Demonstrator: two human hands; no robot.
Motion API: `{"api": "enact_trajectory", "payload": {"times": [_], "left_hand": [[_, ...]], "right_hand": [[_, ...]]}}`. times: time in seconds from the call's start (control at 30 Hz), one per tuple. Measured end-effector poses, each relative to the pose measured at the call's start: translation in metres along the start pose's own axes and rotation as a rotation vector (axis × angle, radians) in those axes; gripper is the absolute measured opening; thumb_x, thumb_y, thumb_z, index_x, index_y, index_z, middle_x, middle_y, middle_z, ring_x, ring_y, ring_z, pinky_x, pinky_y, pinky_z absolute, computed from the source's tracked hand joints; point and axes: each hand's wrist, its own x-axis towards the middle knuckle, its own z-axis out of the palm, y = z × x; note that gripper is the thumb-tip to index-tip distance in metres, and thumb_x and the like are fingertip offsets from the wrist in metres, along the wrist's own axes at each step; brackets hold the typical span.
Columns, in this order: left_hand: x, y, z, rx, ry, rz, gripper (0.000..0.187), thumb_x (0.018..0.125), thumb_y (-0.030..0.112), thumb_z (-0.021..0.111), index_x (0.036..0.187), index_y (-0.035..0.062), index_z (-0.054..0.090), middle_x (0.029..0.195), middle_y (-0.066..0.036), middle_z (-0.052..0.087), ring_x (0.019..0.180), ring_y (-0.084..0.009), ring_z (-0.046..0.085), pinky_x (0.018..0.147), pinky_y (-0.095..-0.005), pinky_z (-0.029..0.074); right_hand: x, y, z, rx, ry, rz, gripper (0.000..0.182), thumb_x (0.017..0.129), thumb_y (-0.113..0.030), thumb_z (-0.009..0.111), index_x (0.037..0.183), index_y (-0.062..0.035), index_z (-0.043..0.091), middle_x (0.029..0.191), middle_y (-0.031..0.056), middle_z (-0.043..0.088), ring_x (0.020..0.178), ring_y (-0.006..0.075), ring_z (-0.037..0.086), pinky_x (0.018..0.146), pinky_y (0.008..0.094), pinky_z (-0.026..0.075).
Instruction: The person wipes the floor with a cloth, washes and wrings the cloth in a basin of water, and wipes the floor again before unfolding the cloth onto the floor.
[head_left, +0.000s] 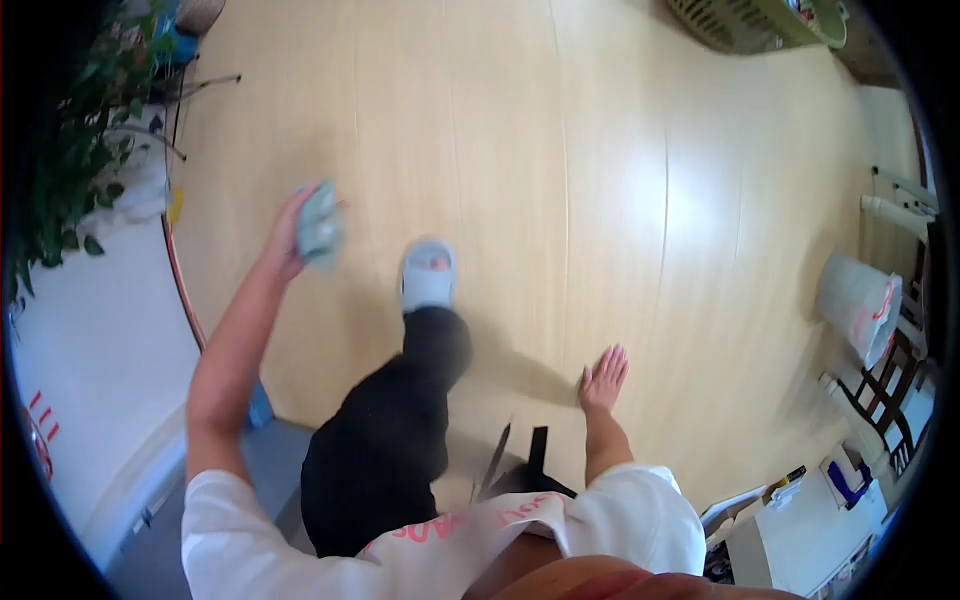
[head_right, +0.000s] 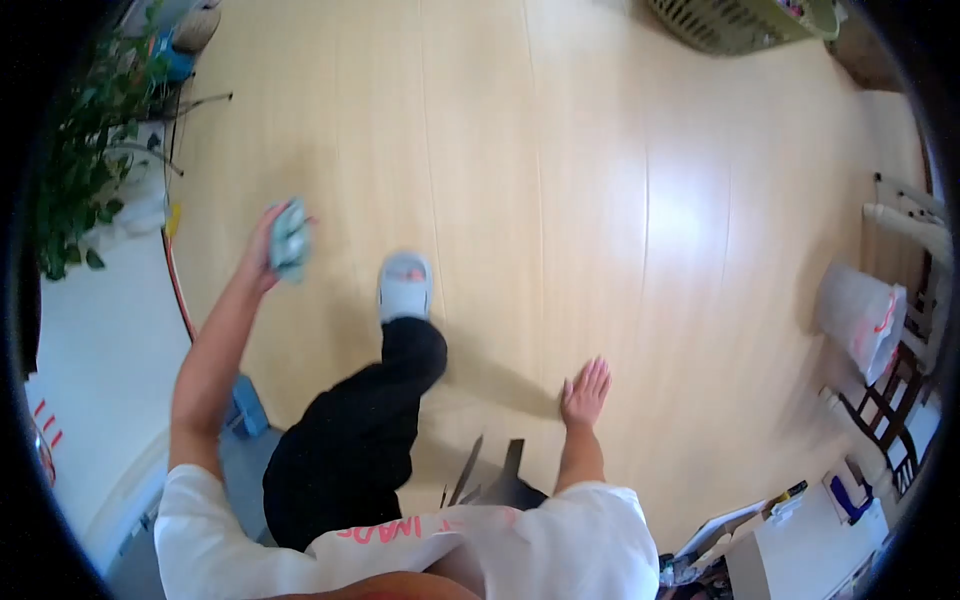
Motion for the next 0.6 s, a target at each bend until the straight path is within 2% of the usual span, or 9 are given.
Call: {"api": "enact_trajectory", "payload": {"times": [0.07, 0.13, 0.17, 0.2, 0.23, 0.33, 0.4, 0.53, 0.6], "left_hand": [[0.083, 0.019, 0.066, -0.080, -0.180, 0.021, 0.032, 0.095, 0.038, 0.052, 0.111, 0.0115, 0.061, 0.104, -0.012, 0.070, 0.089, -0.0200, 0.068, 0.073, -0.0360, 0.057], [0.156, 0.030, 0.121, -0.155, -0.346, 0.023, 0.040, 0.091, 0.044, 0.051, 0.109, 0.0100, 0.063, 0.103, -0.010, 0.070, 0.082, -0.0179, 0.067, 0.076, -0.0382, 0.056], [0.196, 0.029, 0.149, -0.329, -0.397, 0.021, 0.037, 0.089, 0.036, 0.055, 0.116, 0.0105, 0.058, 0.109, -0.010, 0.067, 0.086, -0.0175, 0.064, 0.081, -0.0367, 0.055], [0.225, 0.036, 0.184, -0.329, -0.344, 0.232, 0.036, 0.088, 0.030, 0.056, 0.119, 0.0112, 0.054, 0.113, -0.009, 0.063, 0.092, -0.0184, 0.062, 0.084, -0.0359, 0.053], [0.251, 0.042, 0.207, -0.326, -0.279, 0.419, 0.038, 0.087, 0.024, 0.057, 0.122, 0.0119, 0.049, 0.116, -0.009, 0.060, 0.098, -0.0194, 0.061, 0.087, -0.0352, 0.051], [0.335, 0.077, 0.231, -0.166, -0.171, 0.654, 0.039, 0.086, 0.015, 0.057, 0.122, 0.0105, 0.041, 0.114, -0.011, 0.054, 0.108, -0.0254, 0.054, 0.090, -0.0381, 0.047], [0.365, 0.106, 0.228, -0.010, -0.027, 0.753, 0.038, 0.088, 0.012, 0.054, 0.123, 0.0095, 0.041, 0.119, -0.012, 0.055, 0.110, -0.0256, 0.056, 0.093, -0.0375, 0.046], [0.430, 0.181, 0.211, 0.114, 0.061, 0.927, 0.038, 0.090, 0.010, 0.052, 0.125, 0.0074, 0.039, 0.127, -0.016, 0.054, 0.115, -0.0270, 0.054, 0.097, -0.0383, 0.044], [0.447, 0.179, 0.206, 0.168, 0.134, 1.007, 0.040, 0.090, 0.012, 0.054, 0.127, 0.0055, 0.038, 0.130, -0.018, 0.052, 0.117, -0.0291, 0.053, 0.099, -0.0388, 0.043]], "right_hand": [[-0.003, 0.002, -0.018, 0.095, -0.031, 0.024, 0.071, 0.099, -0.041, 0.037, 0.151, 0.0030, 0.016, 0.161, 0.0189, 0.009, 0.149, 0.0331, 0.005, 0.120, 0.0501, 0.004], [0.003, -0.026, -0.080, 0.103, -0.255, 0.188, 0.065, 0.100, -0.035, 0.039, 0.152, -0.0014, 0.019, 0.160, 0.0177, 0.015, 0.149, 0.0322, 0.012, 0.119, 0.0537, 0.006], [0.029, -0.032, -0.092, 0.151, -0.168, 0.245, 0.063, 0.101, -0.034, 0.039, 0.152, -0.0036, 0.020, 0.160, 0.0162, 0.017, 0.149, 0.0318, 0.013, 0.118, 0.0547, 0.007], [0.058, -0.038, -0.107, 0.202, -0.093, 0.304, 0.062, 0.101, -0.033, 0.040, 0.153, -0.0057, 0.021, 0.160, 0.0147, 0.019, 0.149, 0.0315, 0.014, 0.117, 0.0557, 0.008], [0.114, -0.048, -0.134, 0.204, -0.031, 0.178, 0.060, 0.102, -0.035, 0.038, 0.153, -0.0070, 0.023, 0.159, 0.0139, 0.022, 0.148, 0.0320, 0.015, 0.117, 0.0549, 0.010], [0.329, -0.123, -0.231, 0.224, 0.227, -0.105, 0.069, 0.101, -0.043, 0.038, 0.155, -0.0078, 0.014, 0.161, 0.0176, 0.011, 0.149, 0.0345, 0.007, 0.118, 0.0549, 0.007], [0.424, -0.164, -0.261, 0.059, 0.279, 0.183, 0.080, 0.098, -0.054, 0.040, 0.156, -0.0127, 0.003, 0.162, 0.0178, -0.004, 0.149, 0.0376, -0.006, 0.114, 0.0624, 0.003], [0.452, -0.153, -0.282, 0.245, 0.150, 0.268, 0.089, 0.094, -0.062, 0.041, 0.156, -0.0175, -0.006, 0.160, 0.0158, -0.017, 0.146, 0.0387, -0.018, 0.110, 0.0684, -0.002], [0.448, -0.152, -0.276, 0.265, 0.116, 0.269, 0.090, 0.094, -0.063, 0.041, 0.156, -0.0193, -0.008, 0.160, 0.0150, -0.020, 0.146, 0.0376, -0.021, 0.109, 0.0687, -0.003]]}}
